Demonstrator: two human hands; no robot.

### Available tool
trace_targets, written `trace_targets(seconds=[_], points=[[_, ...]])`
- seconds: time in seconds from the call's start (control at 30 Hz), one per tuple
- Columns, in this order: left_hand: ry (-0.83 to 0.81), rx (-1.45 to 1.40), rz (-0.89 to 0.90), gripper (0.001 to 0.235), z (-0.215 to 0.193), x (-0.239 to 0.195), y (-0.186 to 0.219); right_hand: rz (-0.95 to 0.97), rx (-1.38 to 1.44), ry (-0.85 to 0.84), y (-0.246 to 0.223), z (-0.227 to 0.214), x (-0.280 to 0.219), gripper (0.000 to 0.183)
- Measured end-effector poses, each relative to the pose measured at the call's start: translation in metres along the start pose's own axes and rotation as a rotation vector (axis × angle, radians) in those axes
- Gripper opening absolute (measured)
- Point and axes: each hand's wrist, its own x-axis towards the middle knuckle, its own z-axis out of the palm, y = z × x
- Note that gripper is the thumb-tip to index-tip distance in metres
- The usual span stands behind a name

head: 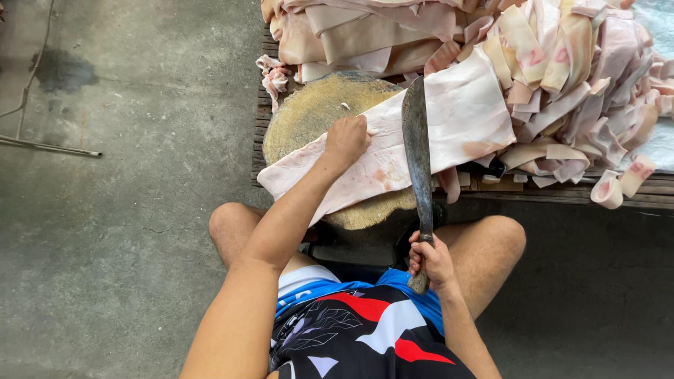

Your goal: The person sits on the floor and uses a large knife to cut sheets of pork skin on a round wooden chopping block. They slice the skin into strips and smaller pieces, occasionally moving the cut pieces aside.

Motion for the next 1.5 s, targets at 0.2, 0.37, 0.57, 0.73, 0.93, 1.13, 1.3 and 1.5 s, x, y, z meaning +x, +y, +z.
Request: trace_targets(seconds=[0.2, 0.37, 0.57, 0.73, 0.93, 1.13, 1.3, 1.5], points=[[-0.030, -0.387, -0.017, 0.020, -0.026, -0.014, -0.002, -0.001, -0.050, -0.005, -0.002, -0.006, 0.003, 0.011], [-0.199, -0.950, -0.244, 0.023, -0.056, -0.023, -0.024, 0.013, -0.050, 0.004, -0.004, -0.006, 0.002, 0.012], [-0.073, -0.752, -0.238, 0.020, -0.056, -0.023, -0.014, -0.085, -0.158, 0.042, -0.017, 0.016, -0.025, 0.025], [-0.026, -0.481, -0.136, 0.015, -0.075, -0.015, -0.002, -0.062, -0.063, -0.111, -0.027, 0.014, -0.049, 0.041], [-0.010, -0.409, -0.051, 0.013, -0.078, -0.016, 0.000, 0.018, 0.043, -0.247, -0.015, 0.010, -0.043, 0.045], [0.020, -0.370, -0.008, 0.010, -0.090, -0.020, 0.009, 0.024, 0.090, -0.302, -0.030, 0.032, -0.013, 0.042], [0.008, -0.397, -0.067, 0.010, -0.091, -0.026, 0.014, 0.037, 0.040, -0.294, -0.052, 0.075, 0.026, 0.037], [0.131, -0.349, -0.013, 0.018, -0.094, -0.027, 0.005, 0.096, -0.017, -0.323, -0.031, 0.056, -0.008, 0.040]])
